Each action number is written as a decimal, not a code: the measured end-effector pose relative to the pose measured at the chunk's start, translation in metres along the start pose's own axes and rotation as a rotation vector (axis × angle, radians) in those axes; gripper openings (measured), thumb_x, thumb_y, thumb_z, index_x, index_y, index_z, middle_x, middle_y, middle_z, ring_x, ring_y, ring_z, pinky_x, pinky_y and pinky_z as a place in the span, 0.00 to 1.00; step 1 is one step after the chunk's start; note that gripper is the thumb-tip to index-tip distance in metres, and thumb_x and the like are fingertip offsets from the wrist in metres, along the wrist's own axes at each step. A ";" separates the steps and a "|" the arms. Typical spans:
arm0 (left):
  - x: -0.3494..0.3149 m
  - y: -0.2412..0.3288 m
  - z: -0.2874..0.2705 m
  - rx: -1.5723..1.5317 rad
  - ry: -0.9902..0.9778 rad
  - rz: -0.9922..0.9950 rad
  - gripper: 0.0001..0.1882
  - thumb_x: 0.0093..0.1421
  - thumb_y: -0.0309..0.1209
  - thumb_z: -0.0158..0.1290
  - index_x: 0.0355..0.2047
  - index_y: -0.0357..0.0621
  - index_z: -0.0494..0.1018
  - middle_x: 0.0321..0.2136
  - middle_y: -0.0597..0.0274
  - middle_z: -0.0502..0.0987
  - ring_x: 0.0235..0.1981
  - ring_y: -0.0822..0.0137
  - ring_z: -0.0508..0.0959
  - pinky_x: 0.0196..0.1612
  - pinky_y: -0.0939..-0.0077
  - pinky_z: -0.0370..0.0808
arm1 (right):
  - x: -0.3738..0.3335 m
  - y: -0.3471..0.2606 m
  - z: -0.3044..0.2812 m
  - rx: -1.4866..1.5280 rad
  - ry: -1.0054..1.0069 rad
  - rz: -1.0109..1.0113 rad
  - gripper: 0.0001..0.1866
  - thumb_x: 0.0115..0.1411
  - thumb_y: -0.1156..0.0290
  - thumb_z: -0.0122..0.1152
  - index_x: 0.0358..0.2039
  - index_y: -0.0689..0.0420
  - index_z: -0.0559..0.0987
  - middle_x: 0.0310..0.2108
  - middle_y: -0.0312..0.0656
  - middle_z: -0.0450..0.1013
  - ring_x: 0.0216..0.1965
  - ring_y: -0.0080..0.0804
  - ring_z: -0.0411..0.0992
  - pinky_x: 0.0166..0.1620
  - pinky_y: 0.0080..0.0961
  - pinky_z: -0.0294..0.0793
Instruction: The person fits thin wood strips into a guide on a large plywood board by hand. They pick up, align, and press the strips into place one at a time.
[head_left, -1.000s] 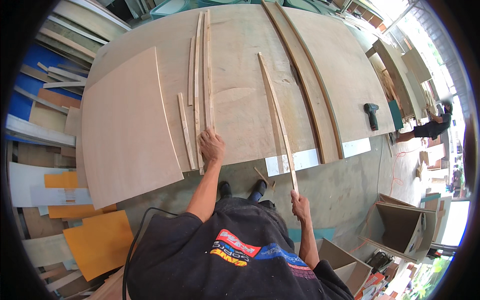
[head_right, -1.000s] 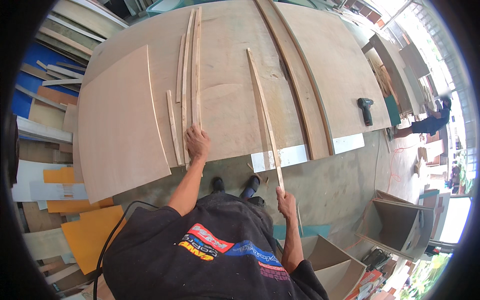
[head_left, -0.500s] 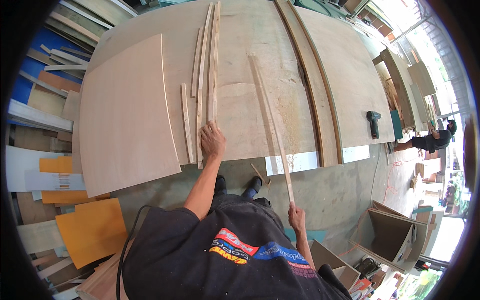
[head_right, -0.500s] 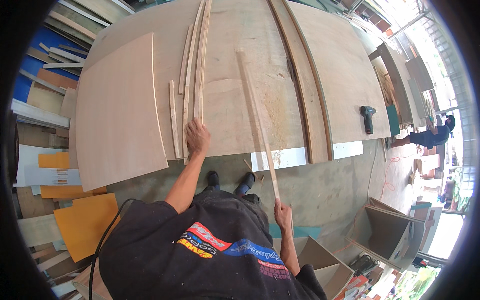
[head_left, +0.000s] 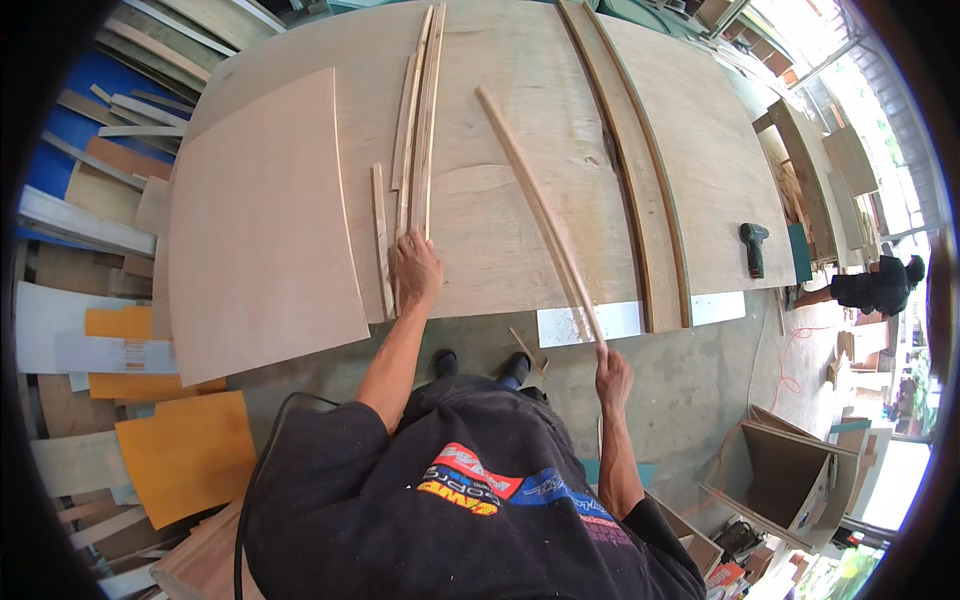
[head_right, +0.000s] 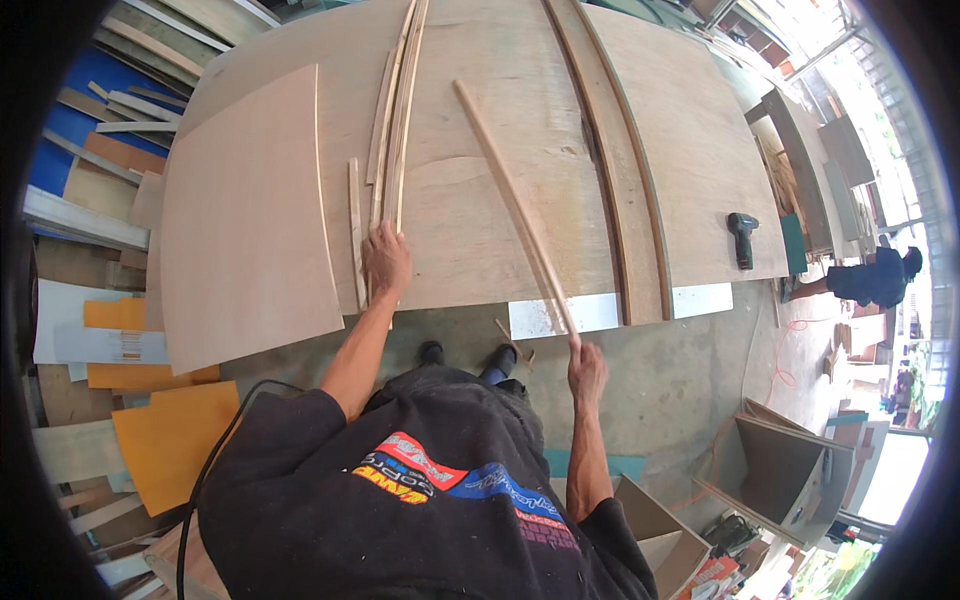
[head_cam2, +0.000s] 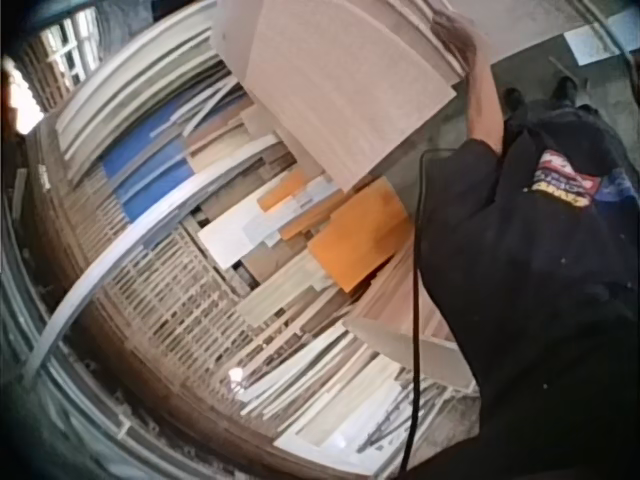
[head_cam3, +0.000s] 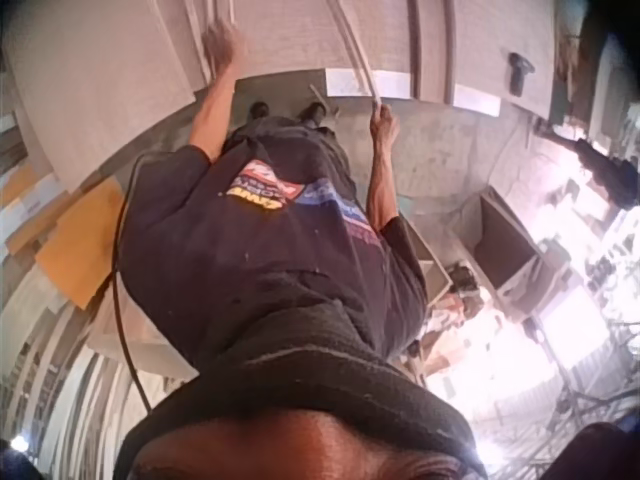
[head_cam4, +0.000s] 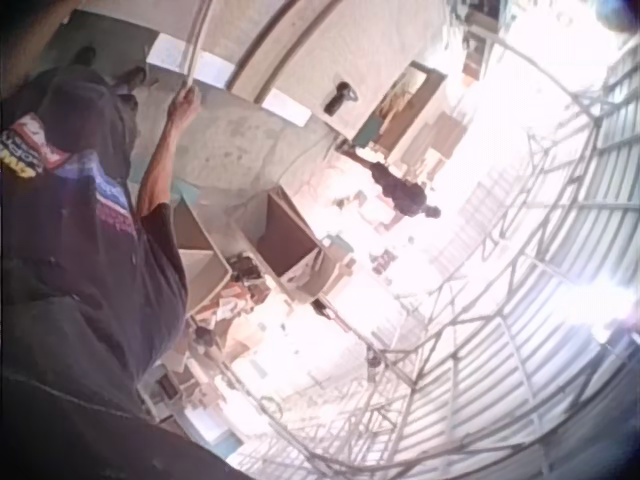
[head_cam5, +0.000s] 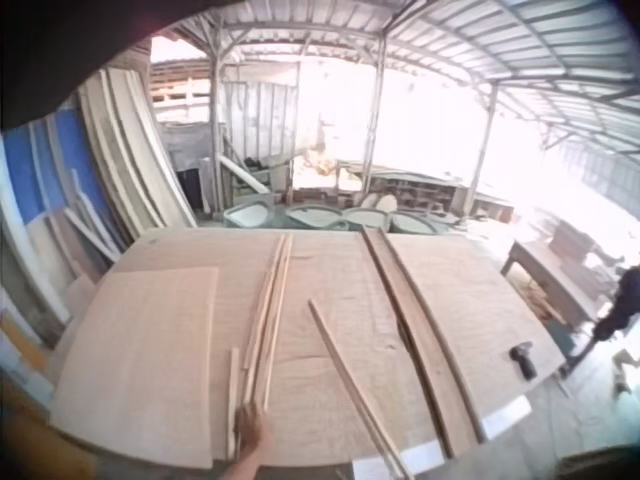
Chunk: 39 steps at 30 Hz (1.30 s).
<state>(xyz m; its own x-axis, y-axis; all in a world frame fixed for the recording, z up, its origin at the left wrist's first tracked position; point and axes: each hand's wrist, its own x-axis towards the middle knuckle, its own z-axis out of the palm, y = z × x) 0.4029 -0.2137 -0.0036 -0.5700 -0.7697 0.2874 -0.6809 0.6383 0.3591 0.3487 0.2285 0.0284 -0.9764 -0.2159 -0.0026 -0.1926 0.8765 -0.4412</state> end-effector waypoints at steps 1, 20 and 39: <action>0.006 0.002 -0.001 -0.008 -0.016 -0.011 0.20 0.65 0.34 0.54 0.54 0.43 0.65 0.47 0.48 0.71 0.50 0.49 0.73 0.47 0.54 0.75 | 0.017 -0.003 0.001 0.003 0.014 -0.025 0.23 0.70 0.53 0.53 0.30 0.61 0.79 0.28 0.52 0.75 0.31 0.52 0.74 0.34 0.45 0.69; 0.010 0.010 0.014 0.097 -0.065 0.027 0.23 0.63 0.33 0.55 0.56 0.42 0.62 0.45 0.48 0.70 0.49 0.51 0.73 0.48 0.58 0.74 | -0.065 -0.027 -0.011 0.443 -0.190 0.249 0.23 0.69 0.54 0.57 0.29 0.63 0.81 0.17 0.32 0.67 0.21 0.18 0.63 0.26 0.23 0.63; 0.007 0.003 0.023 0.155 -0.031 0.029 0.19 0.65 0.32 0.52 0.53 0.40 0.63 0.43 0.49 0.69 0.46 0.52 0.73 0.47 0.57 0.73 | 0.098 -0.183 0.018 0.386 -0.169 0.026 0.28 0.70 0.51 0.52 0.25 0.68 0.73 0.16 0.48 0.60 0.22 0.27 0.62 0.28 0.38 0.64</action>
<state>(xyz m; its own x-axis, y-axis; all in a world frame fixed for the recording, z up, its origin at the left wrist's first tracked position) 0.3863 -0.2167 -0.0211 -0.6029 -0.7516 0.2675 -0.7250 0.6561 0.2093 0.2903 0.0396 0.0929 -0.9445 -0.2916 -0.1515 -0.0859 0.6641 -0.7427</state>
